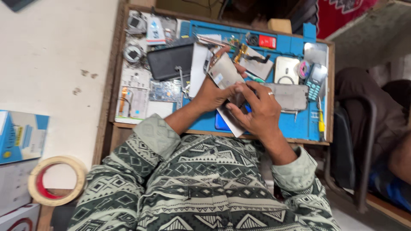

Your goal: The person handles a disassembled mobile phone, repeatedly picking up and setting down the back cover and internal components on a cluttered workbench. The person turns the parts over and manipulates them by hand without using visible tools.

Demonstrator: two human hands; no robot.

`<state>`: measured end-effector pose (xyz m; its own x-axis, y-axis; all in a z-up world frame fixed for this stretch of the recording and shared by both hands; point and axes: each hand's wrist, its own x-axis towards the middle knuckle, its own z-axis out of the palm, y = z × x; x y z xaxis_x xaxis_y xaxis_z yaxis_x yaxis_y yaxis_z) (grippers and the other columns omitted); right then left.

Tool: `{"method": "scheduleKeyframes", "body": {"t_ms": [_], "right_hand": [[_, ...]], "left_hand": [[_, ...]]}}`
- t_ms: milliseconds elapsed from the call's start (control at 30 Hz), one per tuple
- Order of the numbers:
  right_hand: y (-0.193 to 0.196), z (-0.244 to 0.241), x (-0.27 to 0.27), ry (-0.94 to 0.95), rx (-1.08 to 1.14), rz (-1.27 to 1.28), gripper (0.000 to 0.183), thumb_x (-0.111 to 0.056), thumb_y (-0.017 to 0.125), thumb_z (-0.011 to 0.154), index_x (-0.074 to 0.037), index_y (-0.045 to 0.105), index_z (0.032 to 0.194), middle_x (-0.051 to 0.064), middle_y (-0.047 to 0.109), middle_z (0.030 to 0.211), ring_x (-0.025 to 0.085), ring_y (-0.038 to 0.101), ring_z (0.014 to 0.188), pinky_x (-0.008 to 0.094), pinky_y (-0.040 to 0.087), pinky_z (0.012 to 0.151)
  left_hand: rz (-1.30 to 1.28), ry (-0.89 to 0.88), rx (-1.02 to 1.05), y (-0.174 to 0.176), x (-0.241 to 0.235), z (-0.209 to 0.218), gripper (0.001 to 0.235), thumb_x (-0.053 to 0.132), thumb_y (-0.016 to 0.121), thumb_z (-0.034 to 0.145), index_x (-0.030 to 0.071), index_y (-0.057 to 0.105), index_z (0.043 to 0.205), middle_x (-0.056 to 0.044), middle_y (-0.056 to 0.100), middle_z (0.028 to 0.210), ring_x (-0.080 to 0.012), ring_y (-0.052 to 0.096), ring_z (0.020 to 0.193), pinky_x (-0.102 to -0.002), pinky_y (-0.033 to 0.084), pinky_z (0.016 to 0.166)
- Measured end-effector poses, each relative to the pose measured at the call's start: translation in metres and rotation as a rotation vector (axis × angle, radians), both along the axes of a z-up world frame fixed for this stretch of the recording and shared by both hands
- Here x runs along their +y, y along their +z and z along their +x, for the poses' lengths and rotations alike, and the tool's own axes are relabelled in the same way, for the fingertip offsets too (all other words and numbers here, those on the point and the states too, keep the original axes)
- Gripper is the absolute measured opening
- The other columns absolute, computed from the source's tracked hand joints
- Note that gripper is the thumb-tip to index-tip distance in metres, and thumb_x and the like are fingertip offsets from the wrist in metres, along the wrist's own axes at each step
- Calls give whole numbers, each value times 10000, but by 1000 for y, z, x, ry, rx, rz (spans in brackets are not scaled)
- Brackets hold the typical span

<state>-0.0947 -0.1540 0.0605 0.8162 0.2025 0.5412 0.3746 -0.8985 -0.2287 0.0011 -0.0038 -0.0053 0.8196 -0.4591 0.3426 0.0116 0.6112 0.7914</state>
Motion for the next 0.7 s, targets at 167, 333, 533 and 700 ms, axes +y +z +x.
{"method": "scheduleKeyframes", "body": {"t_ms": [167, 333, 533, 700], "right_hand": [[2, 2, 1, 23, -33, 2, 635, -410, 881, 805, -126, 658, 1328, 140, 646, 1278, 313, 682, 1066, 400, 580, 811], [-2, 3, 0, 63, -10, 47, 702, -427, 878, 769, -139, 640, 1363, 129, 640, 1241, 324, 679, 1059, 405, 574, 834], [-25, 5, -17, 100, 260, 568, 410, -243, 706, 970, -77, 625, 1335, 75, 695, 1088, 153, 676, 869, 298, 558, 755], [-49, 15, -33, 173, 397, 995, 328, -100, 598, 1065, -26, 472, 1358, 40, 646, 956, 61, 580, 831, 215, 472, 716]], "left_hand": [[74, 22, 39, 4, -1, 1, 710, 198, 704, 1044, 62, 290, 1605, -88, 679, 1191, -190, 666, 1182, -350, 558, 1061], [67, 38, 52, 4, 1, 1, 603, 143, 610, 1049, 54, 320, 1571, -83, 686, 1155, -188, 666, 1142, -352, 556, 1018], [85, -41, 28, 7, 5, 0, 591, 151, 582, 1058, 52, 332, 1585, -112, 687, 1205, -209, 652, 1183, -386, 523, 1083], [78, -123, 93, 13, 4, -2, 617, 183, 589, 1036, 49, 320, 1575, -135, 679, 1229, -244, 667, 1197, -419, 546, 1066]]}}
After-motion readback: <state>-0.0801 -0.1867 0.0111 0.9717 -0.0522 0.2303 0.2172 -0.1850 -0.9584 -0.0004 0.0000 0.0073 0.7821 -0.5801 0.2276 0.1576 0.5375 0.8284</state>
